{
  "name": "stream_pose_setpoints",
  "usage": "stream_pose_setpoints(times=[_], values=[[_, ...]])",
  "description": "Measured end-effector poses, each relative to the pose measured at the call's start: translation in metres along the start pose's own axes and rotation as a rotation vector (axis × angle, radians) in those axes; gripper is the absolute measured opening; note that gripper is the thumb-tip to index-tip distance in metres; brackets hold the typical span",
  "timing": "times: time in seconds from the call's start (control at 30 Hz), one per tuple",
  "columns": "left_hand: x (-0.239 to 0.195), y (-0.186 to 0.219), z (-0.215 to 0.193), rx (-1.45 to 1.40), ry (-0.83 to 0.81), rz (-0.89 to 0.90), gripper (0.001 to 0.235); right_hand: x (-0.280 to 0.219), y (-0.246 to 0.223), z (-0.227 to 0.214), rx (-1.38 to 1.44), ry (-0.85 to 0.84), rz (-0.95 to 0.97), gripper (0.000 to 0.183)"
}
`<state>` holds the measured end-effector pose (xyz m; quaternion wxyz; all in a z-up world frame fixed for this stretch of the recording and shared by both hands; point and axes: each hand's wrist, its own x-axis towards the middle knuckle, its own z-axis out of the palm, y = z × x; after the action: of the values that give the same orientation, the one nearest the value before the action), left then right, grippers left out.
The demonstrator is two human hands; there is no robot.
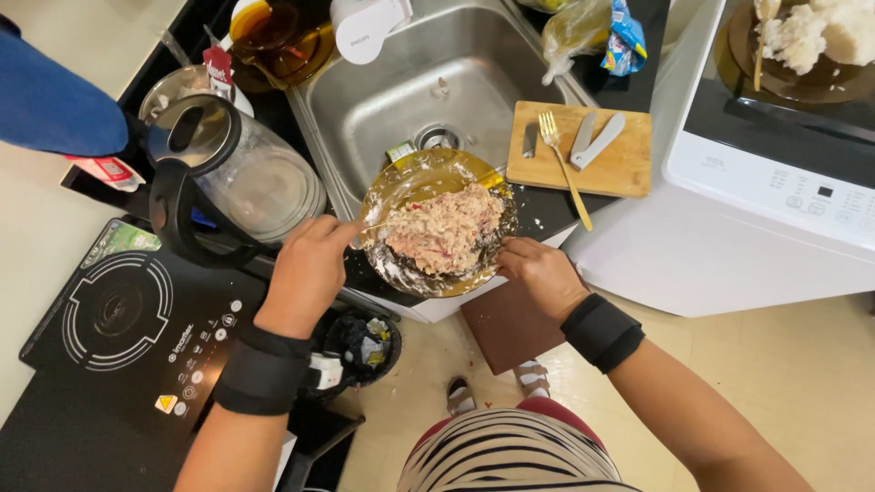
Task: The person mixes a pinkish food mixture in a bowl using a fork and spoon. They then place a cutting board on a washing machine, wash a spoon in the sink, and move a kettle. Finally, they place a pot on an induction cooktop and turn it on.
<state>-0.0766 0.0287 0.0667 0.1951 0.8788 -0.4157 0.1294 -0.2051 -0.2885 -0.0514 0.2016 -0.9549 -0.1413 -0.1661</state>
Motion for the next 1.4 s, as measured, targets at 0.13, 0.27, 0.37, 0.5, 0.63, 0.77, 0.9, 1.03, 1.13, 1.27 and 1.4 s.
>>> stream_pose_setpoints(times=[0.13,0.27,0.37,0.5,0.63,0.77,0.9,1.03,1.13,1.27,1.4], values=[[-0.020,0.010,0.018,-0.071,0.012,-0.096,0.034,-0.001,0.004,0.009,-0.048,0.027,0.003,0.018],[-0.042,0.007,0.054,0.004,0.025,-0.212,0.033,-0.004,0.004,0.012,-0.028,0.051,0.015,0.019],[-0.049,0.013,0.069,0.029,0.137,-0.254,0.036,-0.005,0.006,0.014,-0.027,0.076,0.010,0.018],[-0.053,0.024,0.078,0.112,0.292,-0.240,0.035,-0.004,0.004,0.012,-0.012,0.088,0.014,0.018],[-0.056,0.026,0.071,0.099,0.343,-0.286,0.033,-0.005,0.003,0.013,-0.010,0.102,0.025,0.018],[-0.056,0.028,0.051,0.060,0.295,-0.355,0.031,-0.004,0.000,0.012,0.018,0.085,0.097,0.019],[-0.048,0.051,0.029,0.065,0.141,-0.376,0.036,-0.006,0.002,0.014,0.003,0.103,0.050,0.021],[-0.050,0.059,0.034,0.040,0.028,-0.311,0.040,-0.005,0.002,0.013,-0.001,0.095,0.045,0.022],[-0.056,0.059,0.038,0.027,-0.066,-0.253,0.040,-0.006,0.002,0.014,-0.004,0.076,0.081,0.021],[-0.055,0.064,0.025,0.007,-0.169,-0.263,0.040,-0.005,0.002,0.015,-0.016,0.097,0.086,0.020],[-0.043,0.068,0.012,0.037,-0.107,-0.296,0.038,-0.008,0.003,0.018,-0.001,0.122,0.083,0.021]])
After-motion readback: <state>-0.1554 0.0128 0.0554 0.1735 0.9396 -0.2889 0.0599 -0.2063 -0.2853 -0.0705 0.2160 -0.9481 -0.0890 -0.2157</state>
